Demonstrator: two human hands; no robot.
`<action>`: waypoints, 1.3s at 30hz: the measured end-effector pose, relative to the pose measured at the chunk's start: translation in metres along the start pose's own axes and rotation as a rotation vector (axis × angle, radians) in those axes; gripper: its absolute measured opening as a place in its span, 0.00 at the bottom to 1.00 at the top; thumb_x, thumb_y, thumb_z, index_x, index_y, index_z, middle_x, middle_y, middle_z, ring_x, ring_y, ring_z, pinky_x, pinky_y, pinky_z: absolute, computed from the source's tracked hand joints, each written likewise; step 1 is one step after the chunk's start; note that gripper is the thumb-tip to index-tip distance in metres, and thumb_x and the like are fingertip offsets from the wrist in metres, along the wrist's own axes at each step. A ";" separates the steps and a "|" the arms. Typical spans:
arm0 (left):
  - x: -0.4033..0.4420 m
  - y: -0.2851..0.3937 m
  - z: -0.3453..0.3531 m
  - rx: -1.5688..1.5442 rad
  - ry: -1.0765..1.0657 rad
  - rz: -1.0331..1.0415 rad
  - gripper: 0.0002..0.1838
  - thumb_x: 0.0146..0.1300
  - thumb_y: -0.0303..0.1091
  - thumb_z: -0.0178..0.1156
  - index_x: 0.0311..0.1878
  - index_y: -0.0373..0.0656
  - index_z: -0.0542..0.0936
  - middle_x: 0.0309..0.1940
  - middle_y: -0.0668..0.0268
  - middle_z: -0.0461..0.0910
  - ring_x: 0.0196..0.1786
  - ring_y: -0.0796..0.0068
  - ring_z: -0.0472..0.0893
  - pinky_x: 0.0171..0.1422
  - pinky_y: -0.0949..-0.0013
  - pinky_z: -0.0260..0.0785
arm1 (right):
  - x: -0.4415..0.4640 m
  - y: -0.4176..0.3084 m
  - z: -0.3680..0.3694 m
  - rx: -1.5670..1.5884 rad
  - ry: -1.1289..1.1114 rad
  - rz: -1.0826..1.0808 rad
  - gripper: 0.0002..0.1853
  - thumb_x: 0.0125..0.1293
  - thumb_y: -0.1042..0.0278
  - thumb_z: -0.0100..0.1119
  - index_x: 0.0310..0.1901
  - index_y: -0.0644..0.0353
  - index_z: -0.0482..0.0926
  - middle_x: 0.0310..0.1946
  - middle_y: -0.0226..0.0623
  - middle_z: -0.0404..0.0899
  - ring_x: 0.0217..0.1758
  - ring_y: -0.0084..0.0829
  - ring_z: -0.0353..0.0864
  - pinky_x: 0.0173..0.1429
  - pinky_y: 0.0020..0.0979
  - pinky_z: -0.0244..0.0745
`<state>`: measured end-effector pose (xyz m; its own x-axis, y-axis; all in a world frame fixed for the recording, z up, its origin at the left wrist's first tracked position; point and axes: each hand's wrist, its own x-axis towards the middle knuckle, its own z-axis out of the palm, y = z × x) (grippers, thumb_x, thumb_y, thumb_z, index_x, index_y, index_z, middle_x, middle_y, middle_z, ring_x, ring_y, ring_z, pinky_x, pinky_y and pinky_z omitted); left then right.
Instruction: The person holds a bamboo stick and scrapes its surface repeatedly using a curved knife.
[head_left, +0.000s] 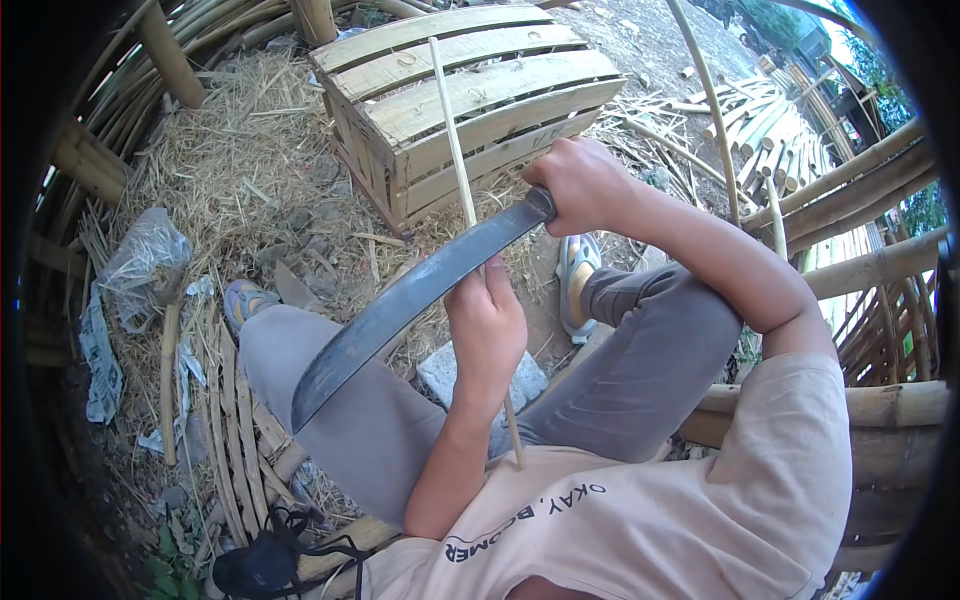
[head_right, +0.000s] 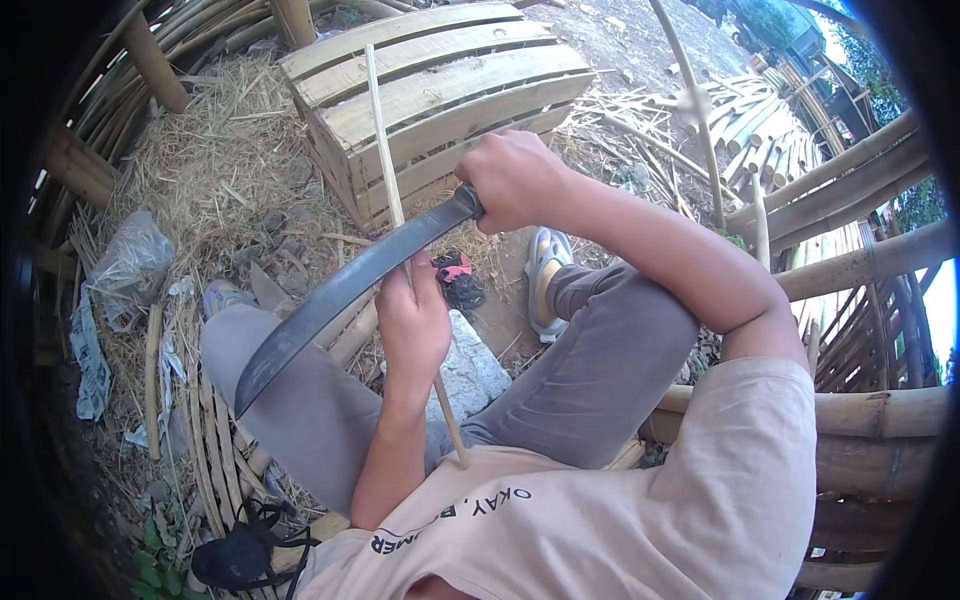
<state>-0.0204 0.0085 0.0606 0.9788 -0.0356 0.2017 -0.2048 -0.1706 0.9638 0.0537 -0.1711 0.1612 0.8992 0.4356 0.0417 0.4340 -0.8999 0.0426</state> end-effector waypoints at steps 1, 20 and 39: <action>0.000 -0.001 -0.001 0.007 -0.018 -0.036 0.18 0.78 0.36 0.49 0.56 0.29 0.78 0.31 0.49 0.80 0.34 0.53 0.81 0.44 0.55 0.71 | 0.001 0.000 -0.002 -0.004 -0.004 0.003 0.11 0.32 0.67 0.69 0.22 0.58 0.80 0.17 0.44 0.77 0.27 0.52 0.81 0.33 0.48 0.75; -0.009 0.021 -0.024 -0.202 -0.018 -0.182 0.14 0.77 0.35 0.51 0.40 0.33 0.74 0.19 0.58 0.71 0.20 0.64 0.72 0.30 0.56 0.63 | -0.001 0.027 -0.024 0.108 0.034 0.307 0.09 0.57 0.66 0.67 0.35 0.62 0.88 0.25 0.46 0.85 0.29 0.46 0.84 0.38 0.42 0.78; -0.008 -0.021 0.002 -0.253 -0.012 -0.195 0.15 0.73 0.39 0.62 0.33 0.42 0.72 0.22 0.72 0.72 0.26 0.83 0.70 0.32 0.70 0.64 | 0.005 -0.018 -0.009 0.053 -0.177 0.038 0.13 0.55 0.57 0.70 0.34 0.58 0.86 0.22 0.46 0.82 0.32 0.50 0.85 0.41 0.47 0.79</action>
<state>-0.0241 0.0109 0.0380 0.9992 -0.0384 0.0080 -0.0051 0.0747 0.9972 0.0501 -0.1529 0.1697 0.9087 0.3955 -0.1339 0.3980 -0.9174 -0.0090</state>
